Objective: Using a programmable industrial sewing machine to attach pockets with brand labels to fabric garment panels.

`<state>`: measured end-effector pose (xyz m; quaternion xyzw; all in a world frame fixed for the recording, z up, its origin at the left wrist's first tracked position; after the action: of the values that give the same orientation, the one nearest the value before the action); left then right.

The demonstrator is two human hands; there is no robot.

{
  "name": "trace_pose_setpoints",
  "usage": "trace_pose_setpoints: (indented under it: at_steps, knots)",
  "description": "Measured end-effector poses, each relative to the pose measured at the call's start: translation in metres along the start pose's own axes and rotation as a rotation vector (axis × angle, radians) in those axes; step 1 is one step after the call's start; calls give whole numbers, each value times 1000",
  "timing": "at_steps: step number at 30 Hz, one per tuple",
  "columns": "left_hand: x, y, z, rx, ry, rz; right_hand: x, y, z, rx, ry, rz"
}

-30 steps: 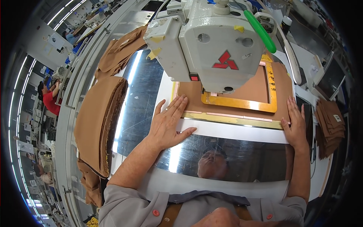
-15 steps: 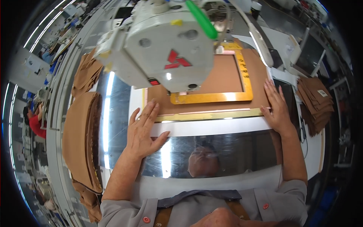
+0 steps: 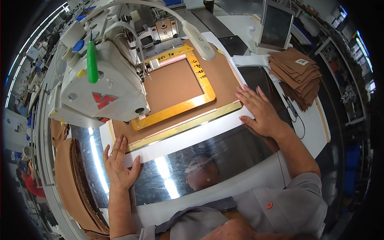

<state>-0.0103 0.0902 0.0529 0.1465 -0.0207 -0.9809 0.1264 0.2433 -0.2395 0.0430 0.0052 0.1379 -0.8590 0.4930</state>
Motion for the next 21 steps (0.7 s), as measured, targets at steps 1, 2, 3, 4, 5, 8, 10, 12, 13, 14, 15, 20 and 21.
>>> trace_pose_setpoints:
  at_steps: [1, 2, 3, 4, 5, 8, 10, 12, 13, 14, 15, 20, 21]
  knots:
    - [0, -1, 0, -17, -2, 16, -1, 1, -1, -9, 10, -2]
    - [-1, 2, 1, -21, -5, 7, -1, 3, -1, -13, 15, -9]
    - [-1, 2, 1, -40, -12, 8, -2, 3, 0, -10, 14, -9]
    - [-1, 3, 1, -59, -18, 9, -2, 2, -1, -7, 13, -8]
    - [-2, 4, 2, -63, -20, 6, -1, 2, 0, -11, 16, -10]
    - [-2, 4, 1, -115, -46, 30, -1, 2, -4, 18, -4, -16]
    - [-3, 3, 1, -124, -44, 29, -1, 2, -3, 41, 12, -16]
    - [-2, 2, 0, -117, -45, 29, -1, 2, -3, 41, 5, -19]
    - [-2, 2, 0, -107, -45, 28, -2, 2, -3, 44, 0, -25]
    - [-3, 2, 1, -108, -47, 29, -2, 1, -3, 42, -2, -24]
    - [-3, 3, 1, -108, -44, 27, -2, 1, -3, 41, 2, -22]
    - [-2, 2, 2, -101, -40, 26, -1, 3, -1, 27, -2, -44]
    - [-2, 2, 2, -99, -41, 29, -1, 3, -1, 32, 1, -42]
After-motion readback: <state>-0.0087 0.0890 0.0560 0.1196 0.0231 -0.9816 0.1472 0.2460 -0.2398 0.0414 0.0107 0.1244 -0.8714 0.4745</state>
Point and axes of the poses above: each hand's wrist, its own x-axis away from the middle knuckle, its own z-axis out of the back of the hand, y = z × x, the point moved 9 cm from there along -x, towards the middle knuckle, and after that the axes turned 4 degrees about -x, right-handed, at the moved point
